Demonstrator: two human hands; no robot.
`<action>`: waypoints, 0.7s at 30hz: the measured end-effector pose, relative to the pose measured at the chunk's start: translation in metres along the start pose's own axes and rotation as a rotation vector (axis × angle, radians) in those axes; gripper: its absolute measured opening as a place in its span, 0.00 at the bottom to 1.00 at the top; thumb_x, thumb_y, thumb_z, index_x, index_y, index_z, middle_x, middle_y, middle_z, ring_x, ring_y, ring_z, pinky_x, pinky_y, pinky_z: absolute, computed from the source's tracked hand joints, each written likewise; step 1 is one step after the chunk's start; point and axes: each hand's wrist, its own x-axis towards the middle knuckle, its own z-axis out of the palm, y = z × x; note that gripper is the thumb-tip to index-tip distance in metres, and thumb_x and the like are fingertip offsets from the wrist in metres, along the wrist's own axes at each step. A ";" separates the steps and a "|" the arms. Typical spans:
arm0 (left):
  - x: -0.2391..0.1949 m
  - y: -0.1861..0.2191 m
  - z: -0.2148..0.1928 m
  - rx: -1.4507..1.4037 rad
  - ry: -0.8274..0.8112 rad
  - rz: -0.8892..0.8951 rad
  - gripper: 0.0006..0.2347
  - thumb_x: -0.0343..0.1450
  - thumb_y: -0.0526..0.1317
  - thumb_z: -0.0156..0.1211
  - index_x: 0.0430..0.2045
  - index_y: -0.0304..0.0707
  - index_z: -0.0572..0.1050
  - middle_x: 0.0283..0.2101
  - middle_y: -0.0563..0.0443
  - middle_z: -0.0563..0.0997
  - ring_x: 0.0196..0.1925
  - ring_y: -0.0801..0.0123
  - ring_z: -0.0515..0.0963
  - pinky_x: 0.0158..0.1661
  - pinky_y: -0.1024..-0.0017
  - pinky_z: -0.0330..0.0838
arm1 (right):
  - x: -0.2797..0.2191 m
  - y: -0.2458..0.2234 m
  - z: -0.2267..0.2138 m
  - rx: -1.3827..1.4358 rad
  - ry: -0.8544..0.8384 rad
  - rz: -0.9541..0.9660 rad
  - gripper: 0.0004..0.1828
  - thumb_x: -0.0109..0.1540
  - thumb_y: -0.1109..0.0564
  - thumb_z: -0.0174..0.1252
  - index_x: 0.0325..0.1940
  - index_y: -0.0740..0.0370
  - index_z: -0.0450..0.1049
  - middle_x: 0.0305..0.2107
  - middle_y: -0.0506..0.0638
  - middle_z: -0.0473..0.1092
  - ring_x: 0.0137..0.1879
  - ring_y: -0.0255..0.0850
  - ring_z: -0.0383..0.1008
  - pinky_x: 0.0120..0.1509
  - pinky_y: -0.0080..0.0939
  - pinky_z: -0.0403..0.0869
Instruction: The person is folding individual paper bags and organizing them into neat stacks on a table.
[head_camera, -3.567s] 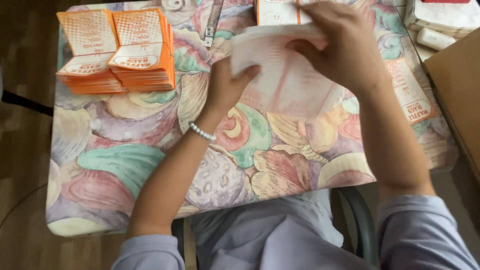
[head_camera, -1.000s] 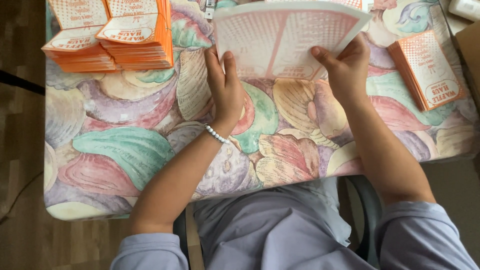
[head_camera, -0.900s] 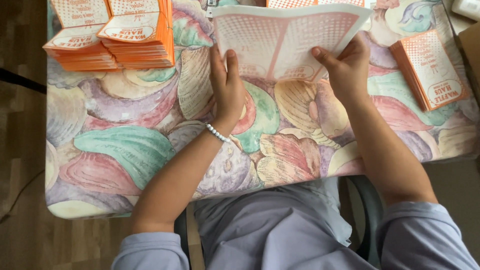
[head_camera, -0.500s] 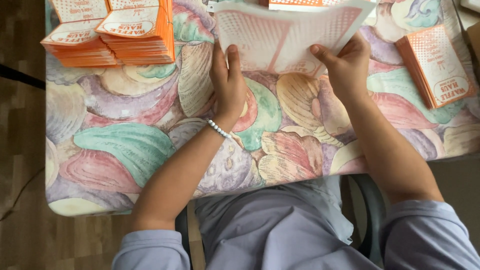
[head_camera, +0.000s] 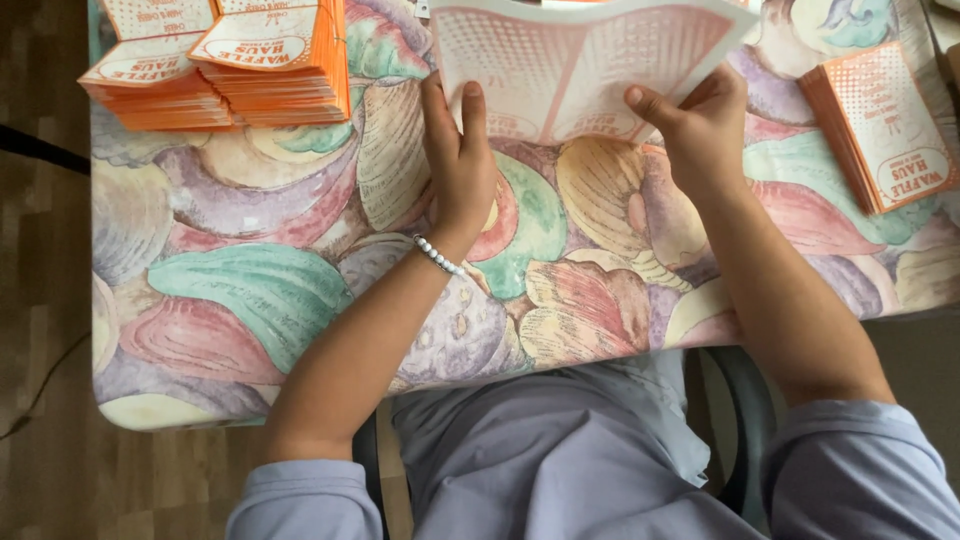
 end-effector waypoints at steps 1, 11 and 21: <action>0.000 -0.005 0.000 0.005 -0.035 -0.103 0.31 0.78 0.53 0.41 0.70 0.24 0.49 0.75 0.31 0.54 0.79 0.47 0.52 0.76 0.58 0.47 | 0.000 0.001 0.000 0.014 0.009 0.036 0.18 0.61 0.63 0.75 0.40 0.61 0.68 0.38 0.49 0.74 0.49 0.41 0.80 0.55 0.42 0.86; 0.000 0.004 0.000 -0.041 0.018 0.056 0.17 0.80 0.47 0.45 0.57 0.35 0.68 0.54 0.43 0.79 0.58 0.59 0.80 0.58 0.65 0.76 | -0.003 -0.010 0.008 -0.042 -0.014 0.051 0.17 0.59 0.60 0.75 0.45 0.63 0.72 0.44 0.52 0.78 0.53 0.43 0.82 0.60 0.43 0.87; 0.001 -0.005 0.000 -0.072 -0.016 0.068 0.15 0.80 0.45 0.48 0.59 0.41 0.68 0.56 0.46 0.79 0.61 0.59 0.79 0.61 0.64 0.76 | -0.002 -0.003 0.005 -0.074 -0.003 0.086 0.11 0.61 0.59 0.75 0.37 0.59 0.77 0.39 0.45 0.78 0.47 0.34 0.80 0.53 0.36 0.84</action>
